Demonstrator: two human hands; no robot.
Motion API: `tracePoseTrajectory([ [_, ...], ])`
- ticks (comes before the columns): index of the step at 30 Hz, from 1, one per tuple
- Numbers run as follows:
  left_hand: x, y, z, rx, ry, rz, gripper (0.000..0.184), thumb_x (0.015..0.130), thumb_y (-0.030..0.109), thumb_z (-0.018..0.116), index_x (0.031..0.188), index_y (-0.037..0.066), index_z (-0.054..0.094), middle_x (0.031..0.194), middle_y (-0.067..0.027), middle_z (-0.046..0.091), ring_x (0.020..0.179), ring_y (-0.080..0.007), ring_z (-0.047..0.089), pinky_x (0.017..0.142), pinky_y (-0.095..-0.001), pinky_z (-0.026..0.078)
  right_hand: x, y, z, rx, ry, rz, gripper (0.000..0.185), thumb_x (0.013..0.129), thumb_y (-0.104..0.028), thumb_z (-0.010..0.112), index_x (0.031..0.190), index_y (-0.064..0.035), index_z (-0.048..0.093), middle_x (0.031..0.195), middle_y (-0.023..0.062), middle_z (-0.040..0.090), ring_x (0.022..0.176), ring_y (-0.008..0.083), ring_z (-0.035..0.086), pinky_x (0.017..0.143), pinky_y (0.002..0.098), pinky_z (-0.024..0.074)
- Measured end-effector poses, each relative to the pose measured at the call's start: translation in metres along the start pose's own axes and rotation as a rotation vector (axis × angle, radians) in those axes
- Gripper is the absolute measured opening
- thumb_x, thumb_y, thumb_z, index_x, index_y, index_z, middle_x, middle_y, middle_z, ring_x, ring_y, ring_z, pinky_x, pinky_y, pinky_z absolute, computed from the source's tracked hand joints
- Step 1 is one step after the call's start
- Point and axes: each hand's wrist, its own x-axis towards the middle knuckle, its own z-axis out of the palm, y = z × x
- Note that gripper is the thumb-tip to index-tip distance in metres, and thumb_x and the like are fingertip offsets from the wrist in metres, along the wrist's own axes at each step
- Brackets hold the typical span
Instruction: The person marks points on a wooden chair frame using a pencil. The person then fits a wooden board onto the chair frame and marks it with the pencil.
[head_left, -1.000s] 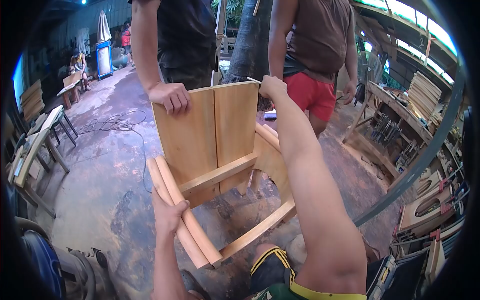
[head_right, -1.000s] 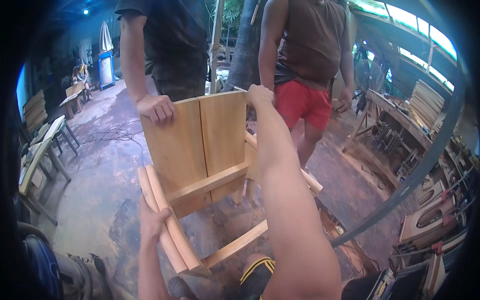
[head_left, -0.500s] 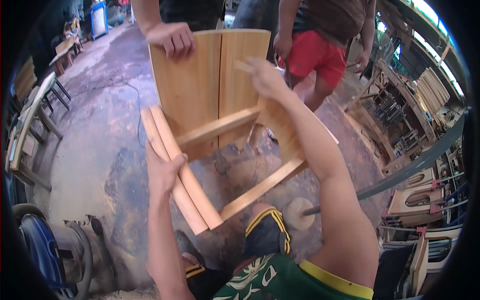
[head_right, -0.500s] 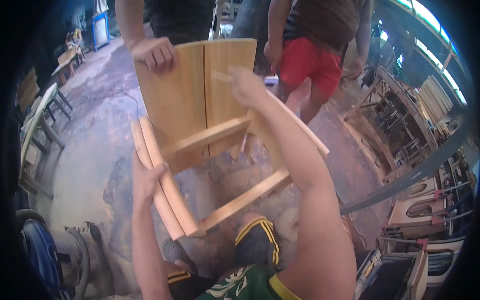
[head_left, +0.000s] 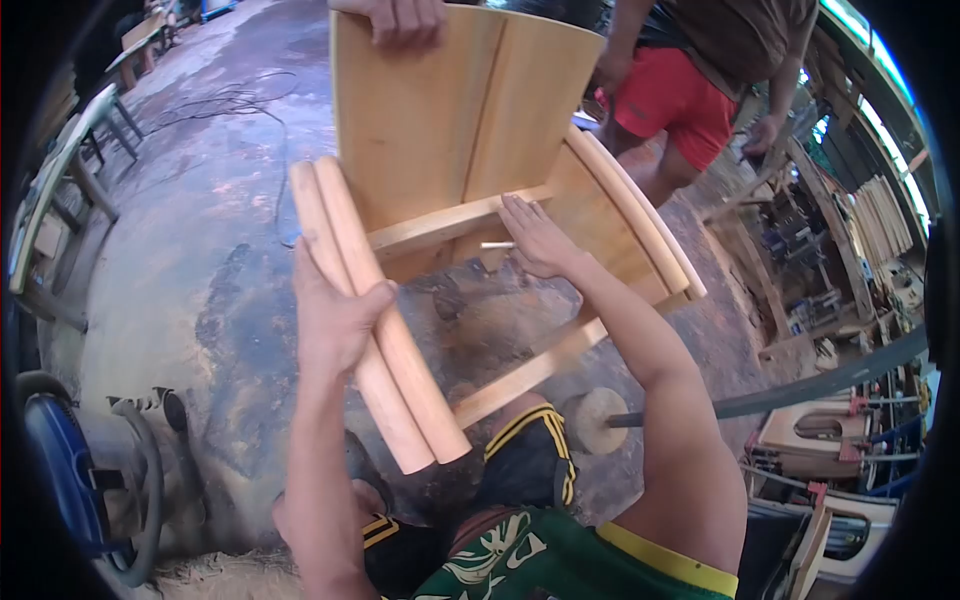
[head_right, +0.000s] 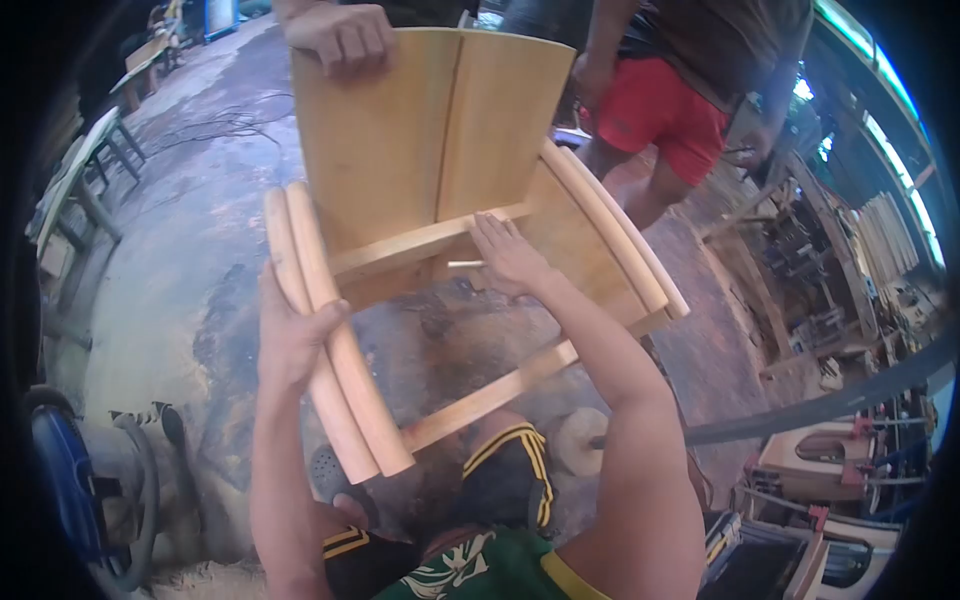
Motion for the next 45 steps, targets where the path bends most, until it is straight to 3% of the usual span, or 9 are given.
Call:
tracePoseTrajectory([
  [4,-0.007,0.018,-0.002,0.091,0.024,0.047,0.104,0.068,0.026,0.089,0.147,-0.008,0.03,0.126,-0.0253,0.061,0.115,-0.034,0.062,0.101,-0.0441,0.052,0.042,-0.003,0.012,0.156,0.015,0.117,0.071,0.088,-0.022,0.064,0.148,0.0051,0.037,0.156,0.0285,0.035,0.148,0.0422,0.031,0.124,0.0469,0.0246],
  [13,-0.002,0.005,0.011,0.195,0.066,-0.093,0.129,0.06,0.035,0.083,0.157,-0.008,0.009,0.151,-0.04,0.026,0.145,-0.0519,0.026,0.123,-0.046,0.024,0.036,-0.01,0.005,0.035,-0.036,0.042,0.07,0.093,-0.017,0.052,0.155,0.004,0.027,0.161,0.0283,0.028,0.151,0.0419,0.027,0.124,0.0528,0.0182],
  [17,-0.001,0.002,-0.003,0.088,0.037,-0.054,0.124,0.066,0.039,0.084,0.155,-0.011,0.013,0.156,-0.0368,0.023,0.148,-0.0478,0.023,0.124,-0.0434,0.021,0.04,-0.011,0.017,-0.008,-0.112,0.157,0.082,0.085,0.0,0.055,0.159,0.0031,0.019,0.167,0.0235,0.017,0.155,0.0372,0.015,0.125,0.0527,0.0145],
  [21,0.007,0.001,-0.03,-0.072,-0.064,0.082,0.122,0.074,0.05,0.081,0.156,-0.01,0.014,0.157,-0.0329,0.029,0.149,-0.0419,0.026,0.123,-0.0423,0.023,0.04,0.01,0.038,-0.045,-0.128,0.112,0.081,0.091,-0.005,0.054,0.16,0.0011,0.012,0.168,0.0216,0.012,0.156,0.0367,0.012,0.124,0.0553,0.0125],
  [27,0.012,-0.003,-0.06,-0.403,-0.135,-0.229,0.109,0.089,0.049,0.073,0.159,-0.005,0.01,0.16,-0.0305,0.028,0.15,-0.0361,0.031,0.122,-0.0395,0.027,0.052,-0.004,-0.002,-0.057,-0.381,0.192,0.081,0.093,-0.01,0.056,0.161,0.0006,0.013,0.168,0.021,0.013,0.156,0.0372,0.011,0.123,0.0582,0.0121],
  [30,-0.028,-0.027,-0.07,-0.485,-0.035,-0.332,0.108,0.09,0.052,0.072,0.16,-0.004,0.012,0.159,-0.0313,0.029,0.149,-0.0357,0.033,0.121,-0.0406,0.03,0.047,0.002,-0.002,0.0,-0.234,0.169,0.068,0.09,-0.022,0.062,0.149,0.0058,0.041,0.154,0.0245,0.044,0.147,0.0374,0.037,0.121,0.0534,0.0223],
  [32,-0.078,-0.017,-0.089,-0.539,0.007,-0.435,0.109,0.088,0.055,0.073,0.159,-0.005,0.015,0.16,-0.0292,0.031,0.148,-0.0357,0.034,0.12,-0.0409,0.031,0.036,-0.015,-0.031,0.281,-0.085,0.107,0.062,0.092,-0.019,0.06,0.148,0.0044,0.043,0.137,0.0269,0.059,0.125,0.043,0.058,0.106,0.0518,0.0446],
  [39,-0.248,0.086,-0.154,0.046,0.248,-0.749,0.108,0.08,0.067,0.073,0.152,-0.005,0.037,0.145,-0.0285,0.051,0.134,-0.0364,0.052,0.109,-0.0387,0.045,0.002,-0.228,-0.164,0.619,-0.385,-0.264,0.053,0.092,-0.023,0.061,0.137,0.0039,0.05,0.127,0.0249,0.063,0.118,0.0415,0.062,0.103,0.0519,0.0458],
  [45,-0.302,0.16,-0.159,0.095,0.676,-0.573,0.096,0.078,0.058,0.077,0.145,-0.005,0.048,0.114,-0.019,0.07,0.092,-0.0326,0.066,0.086,-0.0405,0.053,-0.061,-0.289,-0.226,0.565,-0.825,-0.436,0.047,0.091,-0.026,0.061,0.127,0.0035,0.057,0.119,0.0233,0.066,0.113,0.0402,0.064,0.101,0.0519,0.0468],
])
